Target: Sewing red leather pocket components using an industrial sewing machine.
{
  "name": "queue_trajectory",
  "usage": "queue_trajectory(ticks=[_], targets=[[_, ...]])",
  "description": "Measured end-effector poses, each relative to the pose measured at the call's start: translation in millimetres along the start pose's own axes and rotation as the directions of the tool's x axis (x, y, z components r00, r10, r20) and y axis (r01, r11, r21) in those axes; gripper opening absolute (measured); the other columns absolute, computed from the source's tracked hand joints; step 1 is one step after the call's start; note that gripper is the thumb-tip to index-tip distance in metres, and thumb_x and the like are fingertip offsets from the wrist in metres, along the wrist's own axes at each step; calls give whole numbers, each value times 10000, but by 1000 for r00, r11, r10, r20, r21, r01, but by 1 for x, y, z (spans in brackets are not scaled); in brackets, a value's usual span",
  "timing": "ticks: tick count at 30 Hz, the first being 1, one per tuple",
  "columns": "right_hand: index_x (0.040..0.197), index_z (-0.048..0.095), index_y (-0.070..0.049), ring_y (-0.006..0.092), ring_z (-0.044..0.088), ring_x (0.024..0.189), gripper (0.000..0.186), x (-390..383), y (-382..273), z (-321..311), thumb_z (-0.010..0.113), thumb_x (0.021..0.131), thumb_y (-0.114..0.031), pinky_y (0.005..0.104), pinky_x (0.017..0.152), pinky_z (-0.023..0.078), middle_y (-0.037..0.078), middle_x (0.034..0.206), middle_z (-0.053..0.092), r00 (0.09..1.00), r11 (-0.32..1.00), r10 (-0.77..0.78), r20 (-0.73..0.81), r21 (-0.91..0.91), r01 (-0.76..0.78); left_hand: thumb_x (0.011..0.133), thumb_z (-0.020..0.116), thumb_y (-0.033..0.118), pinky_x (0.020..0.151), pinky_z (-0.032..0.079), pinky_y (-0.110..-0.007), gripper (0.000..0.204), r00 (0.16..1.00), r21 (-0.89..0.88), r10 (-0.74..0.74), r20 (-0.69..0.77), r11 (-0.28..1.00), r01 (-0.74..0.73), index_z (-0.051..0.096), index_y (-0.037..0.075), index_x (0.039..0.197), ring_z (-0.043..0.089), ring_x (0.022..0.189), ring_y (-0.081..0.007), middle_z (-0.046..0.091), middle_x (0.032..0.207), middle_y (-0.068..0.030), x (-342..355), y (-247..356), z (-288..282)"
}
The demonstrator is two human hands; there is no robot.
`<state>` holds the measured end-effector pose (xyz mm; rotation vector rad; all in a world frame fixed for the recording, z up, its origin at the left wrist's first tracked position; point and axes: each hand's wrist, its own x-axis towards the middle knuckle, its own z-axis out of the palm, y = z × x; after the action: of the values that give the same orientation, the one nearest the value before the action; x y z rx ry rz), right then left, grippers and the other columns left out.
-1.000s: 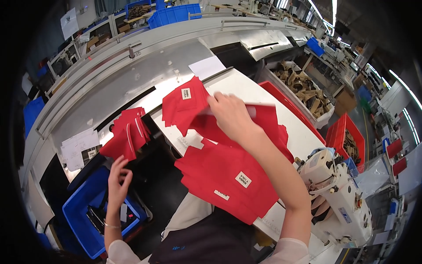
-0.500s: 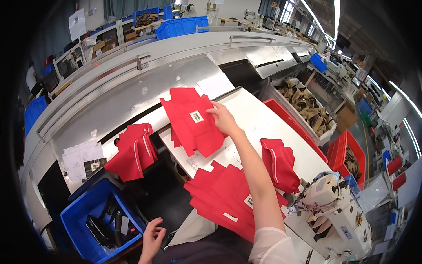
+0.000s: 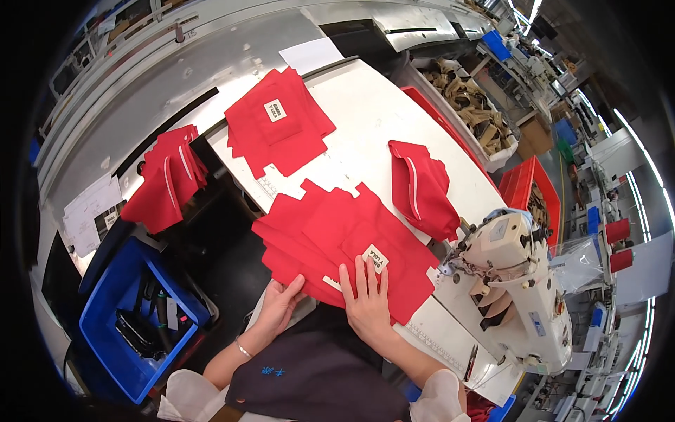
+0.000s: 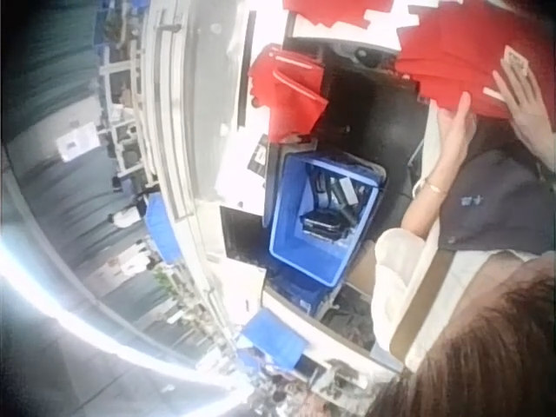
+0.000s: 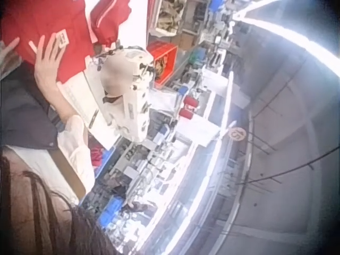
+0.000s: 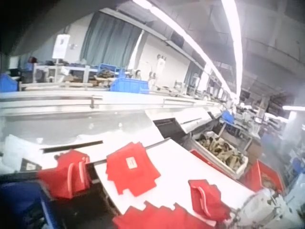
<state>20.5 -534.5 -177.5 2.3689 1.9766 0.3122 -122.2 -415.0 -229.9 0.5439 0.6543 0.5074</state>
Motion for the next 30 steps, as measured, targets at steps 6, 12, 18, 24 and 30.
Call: queue_trajectory(ticks=[6,12,18,24,30], targets=[[1307,471,59,395,447,1263,629,0,-9,4,596,697,-22,509,1043,356,243,1337,475,987,966,12,-157,257,29,934,614,161,977,449,-341,395,987,-112,152,-44,981,-156,476,44,1285,546,1161,-168,567,1262,-75,-19,4,12],[1301,465,76,399,463,1251,563,6,-21,-29,634,808,-137,468,1033,375,251,1306,504,990,868,-72,-124,481,123,944,588,160,1013,429,-394,452,997,-79,71,-1,994,-71,409,64,1348,493,1216,-214,492,1332,-95,-44,-10,35],[1207,550,56,366,544,1110,508,22,4,-31,707,808,-216,411,925,465,196,1252,548,983,739,78,-168,671,56,932,597,106,1002,443,-393,448,995,-176,70,-75,981,-83,422,59,1341,503,1209,-208,508,1314,-83,-33,-15,26],[1033,624,60,301,601,924,281,25,-1,-9,662,797,-88,376,792,520,175,1066,633,951,891,-36,-308,421,170,921,610,97,994,453,-405,463,997,-166,52,-50,984,-59,422,58,1342,506,1213,-216,507,1321,-85,-31,-16,22],[991,650,35,282,642,795,163,37,33,-17,606,851,-35,348,707,531,154,922,671,986,661,54,-160,746,85,906,629,85,1001,456,-408,484,998,-172,20,-68,985,-31,419,51,1340,509,1212,-236,507,1319,-93,-33,-9,22]])
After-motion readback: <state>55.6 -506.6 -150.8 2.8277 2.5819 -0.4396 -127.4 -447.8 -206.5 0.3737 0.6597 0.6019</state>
